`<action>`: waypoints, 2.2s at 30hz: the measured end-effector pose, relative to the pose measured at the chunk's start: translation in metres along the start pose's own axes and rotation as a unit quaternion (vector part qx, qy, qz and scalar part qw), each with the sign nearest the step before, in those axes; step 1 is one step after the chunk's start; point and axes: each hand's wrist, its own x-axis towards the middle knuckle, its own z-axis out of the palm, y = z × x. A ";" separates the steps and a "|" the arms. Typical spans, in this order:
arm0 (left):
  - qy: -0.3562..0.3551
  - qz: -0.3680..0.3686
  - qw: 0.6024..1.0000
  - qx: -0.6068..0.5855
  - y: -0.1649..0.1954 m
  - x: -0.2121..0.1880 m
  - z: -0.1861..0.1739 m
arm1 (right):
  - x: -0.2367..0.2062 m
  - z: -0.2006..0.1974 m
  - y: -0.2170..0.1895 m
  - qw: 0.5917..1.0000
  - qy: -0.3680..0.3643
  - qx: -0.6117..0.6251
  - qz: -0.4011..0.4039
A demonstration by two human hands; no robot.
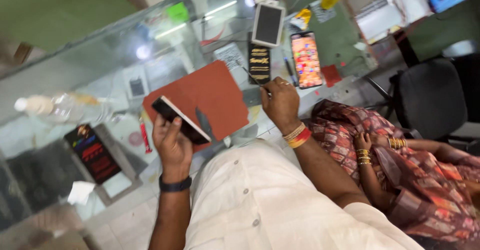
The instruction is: The person handles a small black phone, uses a precision screwdriver to remove screws, and then uses a prying tool to open the back cover. The person also handles a green feature phone and a silver smartphone, applying adhesive to the back of the silver phone.
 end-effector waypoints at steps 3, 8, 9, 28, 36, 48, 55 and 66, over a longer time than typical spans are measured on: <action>-0.012 -0.017 1.000 -0.001 0.003 -0.005 0.007 | 0.003 -0.005 0.013 0.999 0.036 -0.006 0.006; 0.032 -0.029 0.999 0.010 0.002 -0.003 0.015 | 0.002 -0.032 0.045 0.990 0.121 -0.055 0.039; 0.028 -0.027 0.999 0.009 0.002 -0.001 0.016 | 0.004 -0.040 0.056 0.987 0.128 -0.082 0.043; 0.045 0.004 0.998 0.040 -0.013 0.000 0.022 | 0.036 -0.044 0.109 0.975 0.025 -0.116 0.190; 0.034 -0.024 0.999 0.027 -0.009 0.000 0.016 | -0.018 -0.058 0.130 0.979 0.124 -0.013 0.164; -0.005 -0.065 0.992 0.107 -0.017 0.011 0.008 | -0.140 -0.095 0.134 0.889 0.270 0.180 0.321; -0.011 -0.030 0.981 0.189 -0.026 0.015 0.022 | -0.116 -0.044 0.082 0.925 0.135 0.017 0.354; -0.201 -0.165 0.953 -0.159 -0.033 0.013 0.031 | -0.021 -0.004 0.053 0.979 -0.017 -0.042 0.200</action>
